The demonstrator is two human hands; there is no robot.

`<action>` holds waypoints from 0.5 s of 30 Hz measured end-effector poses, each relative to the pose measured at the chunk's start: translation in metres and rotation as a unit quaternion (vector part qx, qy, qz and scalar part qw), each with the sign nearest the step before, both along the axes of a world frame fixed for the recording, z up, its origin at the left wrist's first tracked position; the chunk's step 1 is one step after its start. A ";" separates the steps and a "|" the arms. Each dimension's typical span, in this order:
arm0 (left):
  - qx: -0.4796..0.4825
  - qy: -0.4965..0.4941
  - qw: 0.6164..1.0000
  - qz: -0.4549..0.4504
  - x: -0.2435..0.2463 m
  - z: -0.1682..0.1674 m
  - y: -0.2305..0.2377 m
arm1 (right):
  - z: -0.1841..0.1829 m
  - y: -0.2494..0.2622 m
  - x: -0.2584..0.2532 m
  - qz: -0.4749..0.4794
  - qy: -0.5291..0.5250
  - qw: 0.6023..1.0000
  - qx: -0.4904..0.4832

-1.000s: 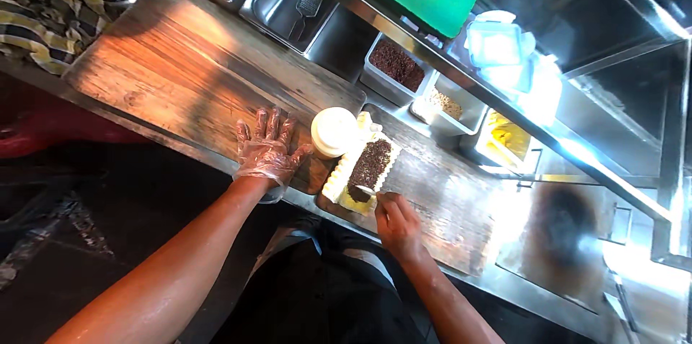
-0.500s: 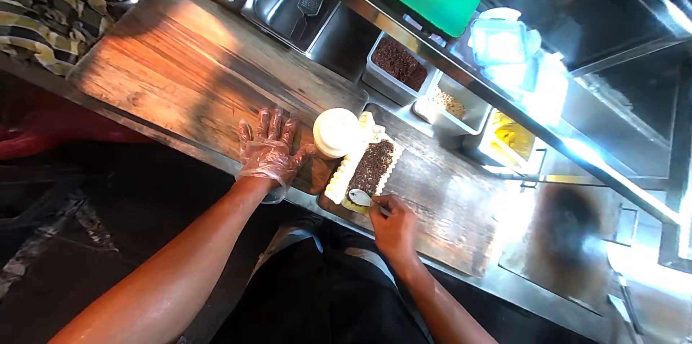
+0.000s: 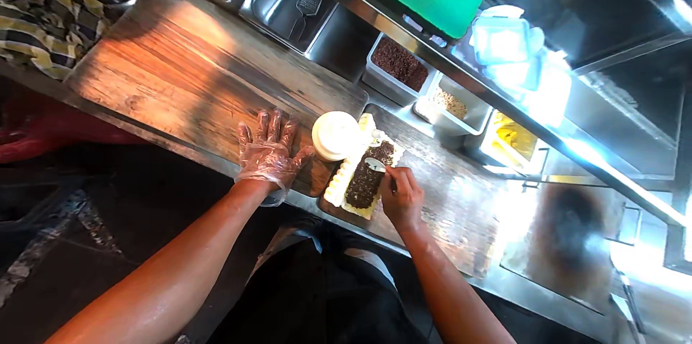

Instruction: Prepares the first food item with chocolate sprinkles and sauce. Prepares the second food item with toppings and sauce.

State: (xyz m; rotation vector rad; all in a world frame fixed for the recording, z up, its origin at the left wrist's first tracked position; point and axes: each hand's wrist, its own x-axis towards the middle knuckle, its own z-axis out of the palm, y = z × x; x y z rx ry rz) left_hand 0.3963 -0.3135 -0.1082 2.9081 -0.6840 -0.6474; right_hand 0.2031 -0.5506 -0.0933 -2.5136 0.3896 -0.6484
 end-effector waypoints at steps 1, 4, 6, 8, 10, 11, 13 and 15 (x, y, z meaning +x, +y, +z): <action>-0.004 0.002 1.000 0.001 0.000 0.001 0.000 | -0.001 -0.003 0.004 -0.005 0.000 1.000 -0.001; -0.009 0.004 1.000 0.003 0.001 0.001 0.000 | -0.004 -0.009 0.014 -0.029 0.006 1.000 0.000; -0.010 0.003 1.000 0.001 0.001 0.000 0.000 | 0.001 -0.009 0.019 -0.067 0.044 0.996 0.044; -0.009 0.001 1.000 -0.004 0.001 -0.001 0.001 | 0.024 -0.008 0.025 -0.144 0.140 0.958 0.204; -0.015 -0.007 1.000 -0.010 0.001 -0.003 0.002 | 0.054 -0.017 0.033 -0.204 0.212 0.857 0.423; -0.017 -0.009 1.000 -0.011 0.000 -0.003 0.002 | 0.068 -0.026 0.042 -0.214 0.225 0.800 0.513; -0.024 -0.014 1.000 -0.009 0.001 -0.005 0.002 | 0.085 -0.052 0.066 -0.217 0.207 0.745 0.596; -0.028 -0.013 1.000 -0.006 0.001 -0.005 0.001 | 0.091 -0.082 0.100 -0.182 0.157 0.798 0.553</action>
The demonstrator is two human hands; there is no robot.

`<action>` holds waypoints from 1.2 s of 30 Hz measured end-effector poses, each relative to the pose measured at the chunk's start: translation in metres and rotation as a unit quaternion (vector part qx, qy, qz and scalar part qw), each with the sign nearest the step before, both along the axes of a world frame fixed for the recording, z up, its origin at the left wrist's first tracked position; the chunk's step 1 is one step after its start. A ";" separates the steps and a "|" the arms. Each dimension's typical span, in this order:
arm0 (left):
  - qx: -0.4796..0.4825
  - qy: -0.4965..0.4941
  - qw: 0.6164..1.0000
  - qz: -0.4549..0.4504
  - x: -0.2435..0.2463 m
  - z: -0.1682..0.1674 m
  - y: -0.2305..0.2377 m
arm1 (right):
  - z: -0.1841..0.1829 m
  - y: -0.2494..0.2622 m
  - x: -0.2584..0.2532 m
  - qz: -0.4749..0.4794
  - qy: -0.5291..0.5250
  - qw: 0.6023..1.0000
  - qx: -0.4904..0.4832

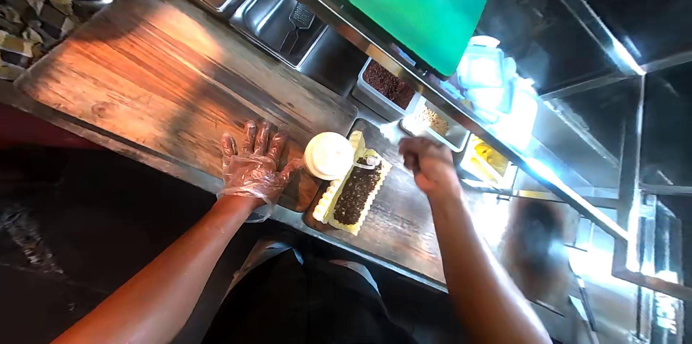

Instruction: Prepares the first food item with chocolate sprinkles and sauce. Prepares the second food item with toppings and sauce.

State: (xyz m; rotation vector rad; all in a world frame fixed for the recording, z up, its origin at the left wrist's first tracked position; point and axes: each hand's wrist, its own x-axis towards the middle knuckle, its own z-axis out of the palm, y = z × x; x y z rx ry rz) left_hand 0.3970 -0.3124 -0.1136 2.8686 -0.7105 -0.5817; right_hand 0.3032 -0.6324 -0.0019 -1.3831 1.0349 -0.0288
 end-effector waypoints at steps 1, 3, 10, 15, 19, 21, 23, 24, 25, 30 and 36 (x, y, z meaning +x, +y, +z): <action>0.001 -0.001 1.000 0.000 0.000 0.000 0.000 | -0.004 -0.015 0.021 0.018 -0.042 0.996 -0.081; 0.006 0.002 1.000 0.000 0.000 0.001 0.000 | -0.030 -0.045 0.065 0.109 -0.091 0.939 -0.314; 0.003 0.007 1.000 0.005 0.001 0.001 0.000 | -0.067 -0.038 0.105 0.240 -0.030 0.776 -0.582; 0.005 0.005 1.000 0.001 0.001 0.000 0.001 | -0.062 -0.106 0.025 0.140 0.026 0.779 -0.611; 0.005 -0.009 1.000 -0.002 -0.001 0.001 0.000 | -0.073 -0.165 0.000 0.275 0.264 0.755 -0.534; 0.003 -0.010 1.000 0.003 -0.001 0.006 -0.003 | -0.085 -0.180 0.010 0.334 0.347 0.731 -0.484; 0.001 -0.007 1.000 0.009 -0.001 0.012 -0.006 | -0.100 -0.193 0.018 0.404 0.343 0.723 -0.443; 0.001 -0.006 1.000 0.010 -0.002 0.013 -0.007 | -0.104 -0.197 0.019 0.425 0.308 0.738 -0.424; 0.001 -0.001 1.000 0.014 -0.002 0.014 -0.007 | -0.107 -0.198 0.020 0.437 0.277 0.760 -0.394; 0.013 0.008 1.000 0.020 -0.001 0.014 -0.010 | -0.111 -0.178 0.009 0.390 0.202 0.863 -0.251; 0.009 -0.002 1.000 0.023 -0.001 0.010 -0.010 | -0.109 -0.166 0.011 0.398 0.116 0.790 -0.452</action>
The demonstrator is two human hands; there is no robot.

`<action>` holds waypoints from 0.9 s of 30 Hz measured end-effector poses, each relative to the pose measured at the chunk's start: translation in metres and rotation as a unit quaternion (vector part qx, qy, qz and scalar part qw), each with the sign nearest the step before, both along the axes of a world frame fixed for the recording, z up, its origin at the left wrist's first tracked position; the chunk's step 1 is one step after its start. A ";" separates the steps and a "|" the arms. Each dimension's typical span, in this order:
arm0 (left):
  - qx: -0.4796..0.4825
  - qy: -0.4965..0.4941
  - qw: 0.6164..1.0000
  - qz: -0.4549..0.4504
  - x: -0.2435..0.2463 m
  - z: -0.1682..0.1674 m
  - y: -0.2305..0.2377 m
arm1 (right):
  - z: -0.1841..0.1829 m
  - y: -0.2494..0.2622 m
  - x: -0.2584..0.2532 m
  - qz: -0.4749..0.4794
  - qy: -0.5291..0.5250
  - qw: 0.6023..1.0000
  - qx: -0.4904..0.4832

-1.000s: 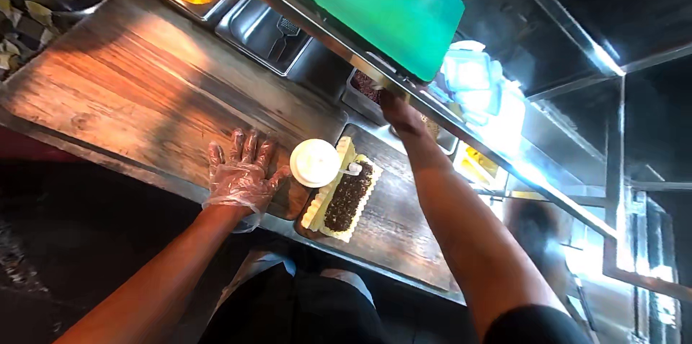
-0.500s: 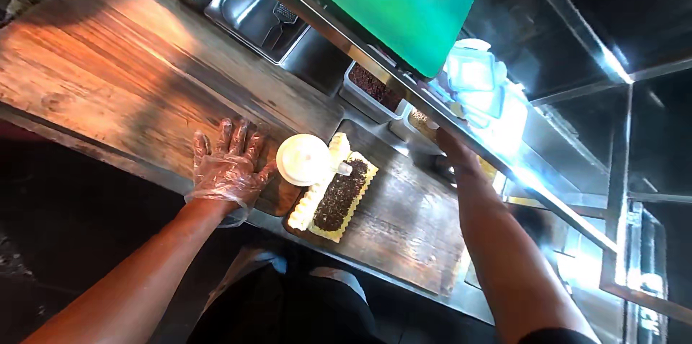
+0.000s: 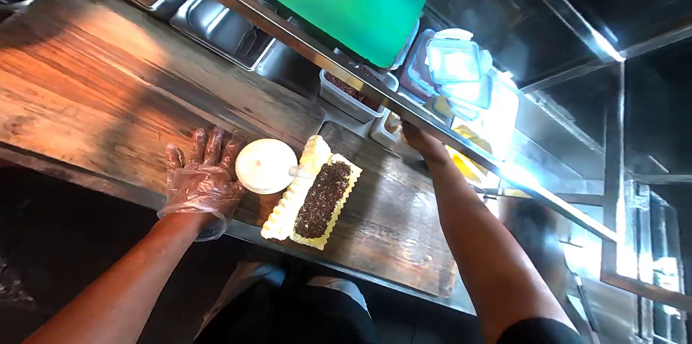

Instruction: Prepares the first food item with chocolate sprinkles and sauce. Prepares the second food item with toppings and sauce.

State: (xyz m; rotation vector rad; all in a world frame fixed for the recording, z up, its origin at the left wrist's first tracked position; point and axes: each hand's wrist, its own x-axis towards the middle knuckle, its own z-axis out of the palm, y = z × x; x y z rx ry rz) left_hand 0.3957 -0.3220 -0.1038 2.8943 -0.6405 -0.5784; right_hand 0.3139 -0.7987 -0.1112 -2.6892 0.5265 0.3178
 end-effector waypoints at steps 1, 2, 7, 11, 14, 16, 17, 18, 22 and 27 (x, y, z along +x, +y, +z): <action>0.003 -0.001 1.000 -0.001 -0.001 -0.001 0.000 | -0.009 -0.003 0.002 0.019 0.015 0.999 0.038; 0.005 -0.005 1.000 -0.003 -0.001 -0.003 0.001 | -0.016 -0.004 0.004 0.018 0.036 0.996 0.086; 0.031 -0.013 0.999 -0.003 -0.003 -0.012 0.003 | -0.020 0.002 -0.003 -0.095 0.078 0.946 0.300; 0.061 -0.008 0.998 -0.009 -0.003 -0.007 0.000 | -0.005 0.003 -0.014 -0.206 0.021 0.906 0.370; 0.064 -0.013 0.998 -0.007 -0.002 -0.007 0.000 | 0.012 0.004 -0.018 -0.262 -0.011 0.908 0.328; 0.071 -0.011 0.997 -0.010 -0.001 -0.011 0.002 | 0.014 0.003 -0.023 -0.291 -0.031 0.898 0.329; 0.071 -0.009 0.997 -0.008 -0.001 -0.012 0.003 | 0.014 0.003 -0.026 -0.309 -0.039 0.890 0.332; 0.067 -0.004 0.998 -0.005 -0.001 -0.012 0.003 | 0.015 0.003 -0.028 -0.327 -0.047 0.882 0.336; 0.057 -0.003 0.998 -0.002 0.000 -0.013 0.004 | 0.022 0.008 -0.032 -0.387 -0.084 0.845 0.359; 0.050 -0.012 0.999 -0.012 0.002 -0.019 0.008 | 0.060 0.042 -0.033 -0.409 -0.133 0.821 0.374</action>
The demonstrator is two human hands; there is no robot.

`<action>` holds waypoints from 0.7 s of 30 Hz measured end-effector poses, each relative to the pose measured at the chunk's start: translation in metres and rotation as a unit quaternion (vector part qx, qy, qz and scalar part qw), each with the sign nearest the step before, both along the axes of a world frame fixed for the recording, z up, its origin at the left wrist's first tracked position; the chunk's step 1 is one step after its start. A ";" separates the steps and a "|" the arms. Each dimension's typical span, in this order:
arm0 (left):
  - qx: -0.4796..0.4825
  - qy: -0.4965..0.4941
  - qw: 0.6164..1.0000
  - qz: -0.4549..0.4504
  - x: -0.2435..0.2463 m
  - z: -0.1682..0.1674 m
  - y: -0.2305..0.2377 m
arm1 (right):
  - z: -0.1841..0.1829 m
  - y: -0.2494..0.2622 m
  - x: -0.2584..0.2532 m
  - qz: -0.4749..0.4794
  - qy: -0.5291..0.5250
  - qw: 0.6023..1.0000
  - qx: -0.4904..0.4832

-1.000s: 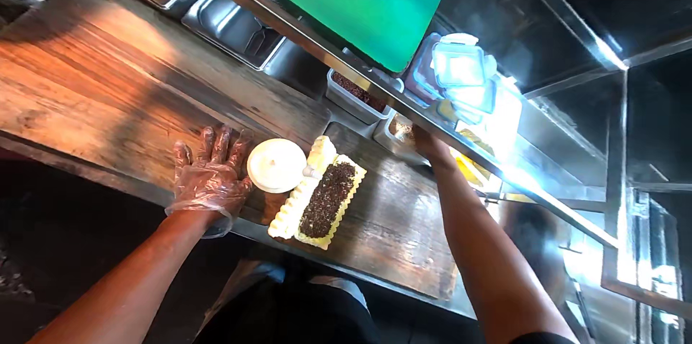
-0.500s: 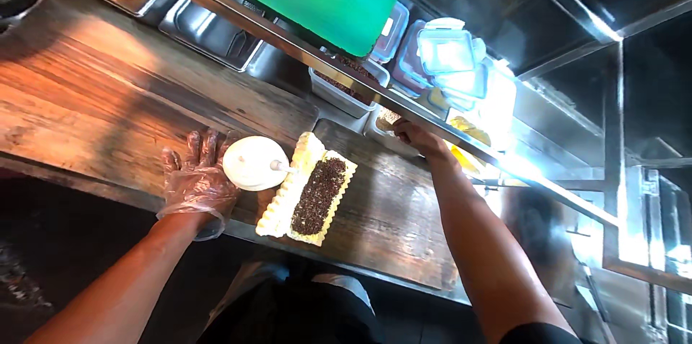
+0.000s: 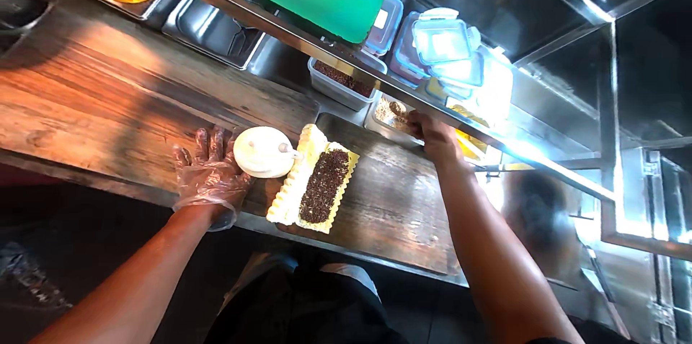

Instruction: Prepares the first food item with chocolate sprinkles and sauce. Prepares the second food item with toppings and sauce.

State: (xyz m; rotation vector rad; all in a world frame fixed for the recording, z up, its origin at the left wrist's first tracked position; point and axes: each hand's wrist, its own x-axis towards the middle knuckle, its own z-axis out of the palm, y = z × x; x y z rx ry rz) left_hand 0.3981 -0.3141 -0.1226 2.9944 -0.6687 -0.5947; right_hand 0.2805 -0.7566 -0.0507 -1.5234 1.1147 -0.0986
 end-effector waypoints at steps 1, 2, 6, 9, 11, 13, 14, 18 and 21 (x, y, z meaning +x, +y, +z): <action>-0.006 -0.004 1.000 0.004 0.000 0.001 -0.001 | 0.009 0.011 -0.001 -0.001 -0.027 1.000 -0.004; -0.011 -0.010 1.000 0.008 -0.001 0.001 -0.002 | 0.017 0.023 -0.003 0.001 -0.050 0.999 -0.008; -0.039 -0.014 0.999 0.018 -0.003 0.008 -0.005 | 0.042 0.079 -0.010 -0.013 -0.031 0.999 0.016; -0.053 -0.024 0.998 0.017 -0.004 0.008 -0.005 | 0.040 0.124 -0.024 0.003 -0.001 0.999 0.040; -0.058 -0.024 0.998 0.016 -0.004 0.008 -0.005 | 0.031 0.154 -0.037 0.042 0.027 0.999 -0.008; -0.062 -0.026 0.998 0.012 -0.005 0.009 -0.006 | 0.021 0.181 -0.055 0.139 0.028 0.978 -0.154; -0.066 -0.027 0.997 0.011 -0.006 0.009 -0.005 | 0.014 0.192 -0.063 0.185 0.001 0.949 -0.257; -0.068 -0.025 0.997 0.015 -0.006 0.011 -0.007 | -0.018 0.195 -0.072 0.217 -0.125 0.828 -0.501; -0.064 -0.022 0.998 0.012 -0.006 0.013 -0.007 | -0.007 0.190 -0.074 0.170 -0.117 0.879 -0.431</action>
